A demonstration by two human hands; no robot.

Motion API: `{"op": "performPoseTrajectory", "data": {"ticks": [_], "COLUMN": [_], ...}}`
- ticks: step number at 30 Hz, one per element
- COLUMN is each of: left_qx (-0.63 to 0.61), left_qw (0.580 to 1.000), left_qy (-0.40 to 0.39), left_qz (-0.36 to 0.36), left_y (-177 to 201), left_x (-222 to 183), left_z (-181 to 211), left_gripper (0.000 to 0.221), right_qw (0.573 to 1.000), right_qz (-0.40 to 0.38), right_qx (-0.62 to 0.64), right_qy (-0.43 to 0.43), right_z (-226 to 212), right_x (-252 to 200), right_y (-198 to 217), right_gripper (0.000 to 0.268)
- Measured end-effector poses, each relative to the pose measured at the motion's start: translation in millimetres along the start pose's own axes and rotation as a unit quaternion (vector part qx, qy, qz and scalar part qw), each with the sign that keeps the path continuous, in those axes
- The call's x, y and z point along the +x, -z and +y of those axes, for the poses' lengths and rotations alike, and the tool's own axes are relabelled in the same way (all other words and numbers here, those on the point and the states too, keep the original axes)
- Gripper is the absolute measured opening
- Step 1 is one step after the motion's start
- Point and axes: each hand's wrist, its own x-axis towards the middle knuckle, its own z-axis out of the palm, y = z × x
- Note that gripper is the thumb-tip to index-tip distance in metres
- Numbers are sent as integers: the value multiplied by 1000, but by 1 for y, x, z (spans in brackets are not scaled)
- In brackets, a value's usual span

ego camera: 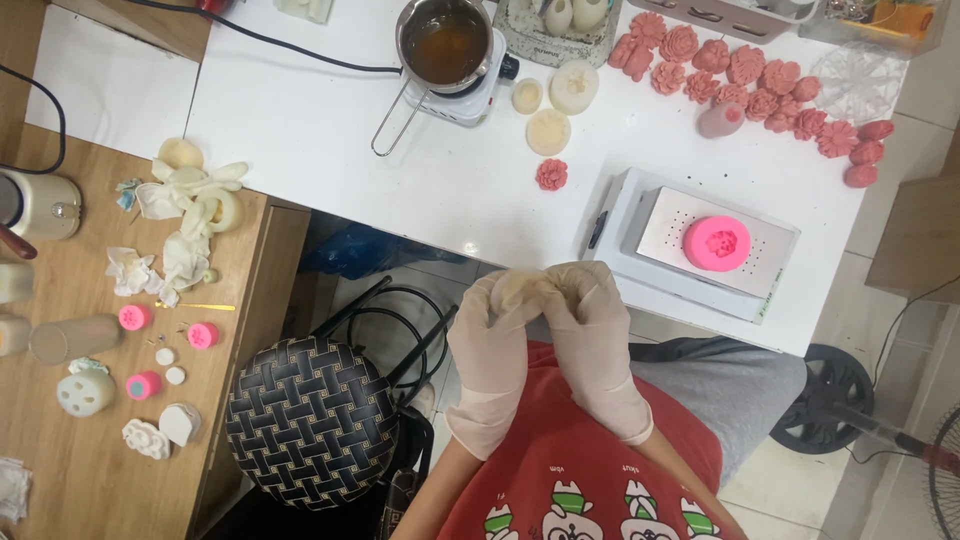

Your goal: Removing wax flower shapes from silicone molds and cleaning the edges.

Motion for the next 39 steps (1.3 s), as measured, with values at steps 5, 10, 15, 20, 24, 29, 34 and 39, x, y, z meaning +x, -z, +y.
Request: {"op": "performPoseTrajectory", "data": {"ticks": [5,10,15,20,24,29,34,39], "left_qx": [-50,-138,-207,-251,-296,-311,-356,-314], "left_qw": [998,989,977,961,948,943,927,928], "left_qy": [23,53,53,111,120,112,93,163], "left_qz": [-18,-6,11,32,13,34,72,115], "left_y": [2,7,18,24,27,41,66,77], "left_x": [11,22,34,34,29,33,37,34], "left_z": [10,-9,-12,-4,0,0,23,37], "left_gripper": [32,35,39,35,33,32,32,33], "right_qw": [969,895,936,990,990,935,894,921], "right_qz": [-39,-96,-95,-63,-22,-42,-62,-30], "right_qx": [199,338,266,75,-135,-317,-405,-378], "right_qy": [-138,-274,-212,-100,37,156,178,89], "right_z": [-14,22,4,-37,-40,-44,-32,-51], "right_x": [14,38,87,192,272,310,329,311], "right_y": [8,23,21,-30,-76,-103,-109,-103], "right_gripper": [18,23,26,33,32,30,28,30]}}
